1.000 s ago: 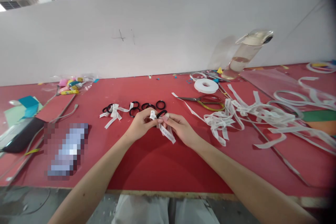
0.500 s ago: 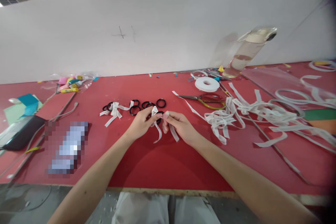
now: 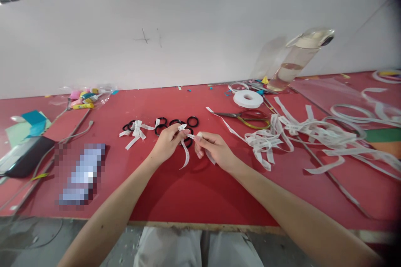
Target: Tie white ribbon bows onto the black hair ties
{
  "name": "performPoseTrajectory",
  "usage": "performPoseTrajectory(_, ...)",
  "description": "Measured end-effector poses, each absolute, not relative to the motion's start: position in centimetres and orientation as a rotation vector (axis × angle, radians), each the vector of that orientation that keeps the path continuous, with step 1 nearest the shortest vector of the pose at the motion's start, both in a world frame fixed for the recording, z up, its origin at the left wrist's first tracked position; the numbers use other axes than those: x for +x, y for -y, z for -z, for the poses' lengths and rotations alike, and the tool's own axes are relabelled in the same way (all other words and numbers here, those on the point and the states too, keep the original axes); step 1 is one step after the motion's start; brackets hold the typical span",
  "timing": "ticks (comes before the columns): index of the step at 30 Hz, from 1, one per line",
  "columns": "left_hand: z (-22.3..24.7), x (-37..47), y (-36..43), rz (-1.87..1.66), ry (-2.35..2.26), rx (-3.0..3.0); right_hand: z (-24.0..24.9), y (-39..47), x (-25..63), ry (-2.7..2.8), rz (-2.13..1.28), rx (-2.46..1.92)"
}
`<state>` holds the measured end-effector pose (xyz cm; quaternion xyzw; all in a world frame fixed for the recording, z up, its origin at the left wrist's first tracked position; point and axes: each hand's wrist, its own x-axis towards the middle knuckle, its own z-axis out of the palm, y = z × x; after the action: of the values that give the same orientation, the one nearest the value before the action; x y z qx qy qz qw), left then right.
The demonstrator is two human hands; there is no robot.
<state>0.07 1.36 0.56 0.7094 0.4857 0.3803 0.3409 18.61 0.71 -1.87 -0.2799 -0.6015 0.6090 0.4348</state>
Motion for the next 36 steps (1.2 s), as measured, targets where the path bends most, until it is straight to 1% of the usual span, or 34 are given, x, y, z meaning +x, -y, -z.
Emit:
performPoseTrajectory(4, -0.5, -0.2, -1.3, -0.94, -1.234, 1.762, 1.9, -0.9, 18.6, 1.515, -1.518, -0.69)
performPoseTrajectory(10, -0.6, -0.3, -1.1, -0.827, -1.047, 1.669, 1.5, -1.6, 19.2, 1.444, -1.533, -0.751)
performPoseTrajectory(13, -0.5, -0.3, -1.2, -0.825, -1.072, 1.697, 1.6, -1.6, 19.4, 1.545, -1.419, -0.82)
performPoseTrajectory(17, -0.2, -0.2, -1.3, -0.853, -1.249, 1.877, 1.7, -1.3, 19.3, 1.692, -1.215, -0.917)
performPoseTrajectory(21, 0.0, -0.1, -1.2, -0.813, -1.245, 2.03, 1.6, -0.9, 19.0, 1.8, -1.084, -0.986)
performPoseTrajectory(25, 0.0, -0.2, -1.2, -0.815, -1.232, 2.034, 1.5, -0.7, 19.0, 1.779, -1.125, -0.925)
performPoseTrajectory(31, -0.6, -0.7, -1.3, -0.816, -1.082, 1.912, 1.1, -0.3, 19.2, 1.79, -1.141, -0.846)
performPoseTrajectory(36, -1.1, -0.9, -1.2, -0.785, -1.09, 1.867, 0.7, -0.1, 19.3, 1.779, -1.144, -0.808)
